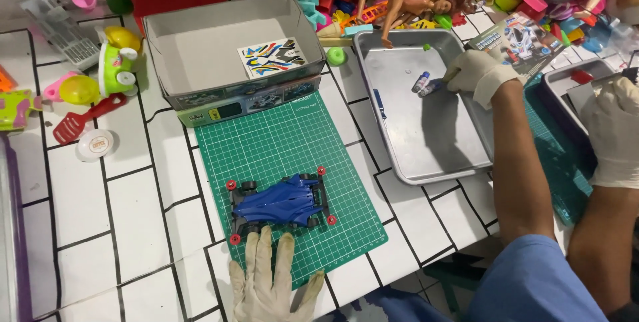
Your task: Assembling a toy car chassis by fitting plastic parts and using a screwdriver.
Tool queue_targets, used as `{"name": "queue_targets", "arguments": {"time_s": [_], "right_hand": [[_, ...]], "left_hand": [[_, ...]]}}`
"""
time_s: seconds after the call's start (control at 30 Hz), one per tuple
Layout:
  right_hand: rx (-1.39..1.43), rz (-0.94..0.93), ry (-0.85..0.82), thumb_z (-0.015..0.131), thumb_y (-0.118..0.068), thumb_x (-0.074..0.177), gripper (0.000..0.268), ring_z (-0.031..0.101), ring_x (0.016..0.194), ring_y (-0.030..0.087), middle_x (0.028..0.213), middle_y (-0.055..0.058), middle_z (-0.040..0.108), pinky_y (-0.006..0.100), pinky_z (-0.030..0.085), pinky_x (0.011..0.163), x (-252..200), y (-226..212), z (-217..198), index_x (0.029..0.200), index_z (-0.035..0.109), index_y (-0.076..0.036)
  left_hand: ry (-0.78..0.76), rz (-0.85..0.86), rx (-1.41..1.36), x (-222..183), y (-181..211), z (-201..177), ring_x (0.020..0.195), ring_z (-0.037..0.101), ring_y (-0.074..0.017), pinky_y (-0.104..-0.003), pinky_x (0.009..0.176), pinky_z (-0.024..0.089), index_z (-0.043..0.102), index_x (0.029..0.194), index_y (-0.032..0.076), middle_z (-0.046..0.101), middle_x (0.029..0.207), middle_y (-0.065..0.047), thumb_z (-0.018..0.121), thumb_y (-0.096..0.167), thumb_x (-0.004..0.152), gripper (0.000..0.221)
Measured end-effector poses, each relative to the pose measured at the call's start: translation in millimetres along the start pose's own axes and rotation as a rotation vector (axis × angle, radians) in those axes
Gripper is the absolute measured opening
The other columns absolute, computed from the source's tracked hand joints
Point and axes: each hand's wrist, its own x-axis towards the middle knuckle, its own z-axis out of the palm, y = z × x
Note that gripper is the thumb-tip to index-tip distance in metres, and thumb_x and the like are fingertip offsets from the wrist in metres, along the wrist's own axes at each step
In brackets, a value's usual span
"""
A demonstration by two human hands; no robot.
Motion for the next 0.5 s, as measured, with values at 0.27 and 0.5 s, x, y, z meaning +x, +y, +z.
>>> {"name": "queue_targets", "arguments": {"time_s": [0.27, 0.5], "right_hand": [[-0.094, -0.107, 0.091, 0.066, -0.024, 0.081, 0.03, 0.071, 0.097, 0.036, 0.107, 0.007, 0.08, 0.044, 0.055, 0.085, 24.4, 9.9, 25.0, 0.103, 0.086, -0.02], [0.071, -0.249, 0.391, 0.072, -0.02, 0.083, 0.024, 0.07, 0.09, 0.033, 0.1, 0.006, 0.079, 0.044, 0.055, 0.077, 36.5, 19.5, 34.1, 0.104, 0.083, -0.018]], "left_hand": [[-0.19, -0.079, -0.058, 5.8, 2.0, -20.0, 0.152, 0.035, -0.0302, -0.056, 0.119, 0.033, 0.046, 0.15, 0.021, 0.036, 0.164, -0.01, 0.053, 0.076, 0.086, 0.085], [-0.114, -0.014, -0.149, 13.1, -2.2, -39.4, 0.149, 0.039, -0.0321, -0.051, 0.118, 0.035, 0.054, 0.145, 0.013, 0.044, 0.158, -0.017, 0.046, 0.069, 0.098, 0.073]]}}
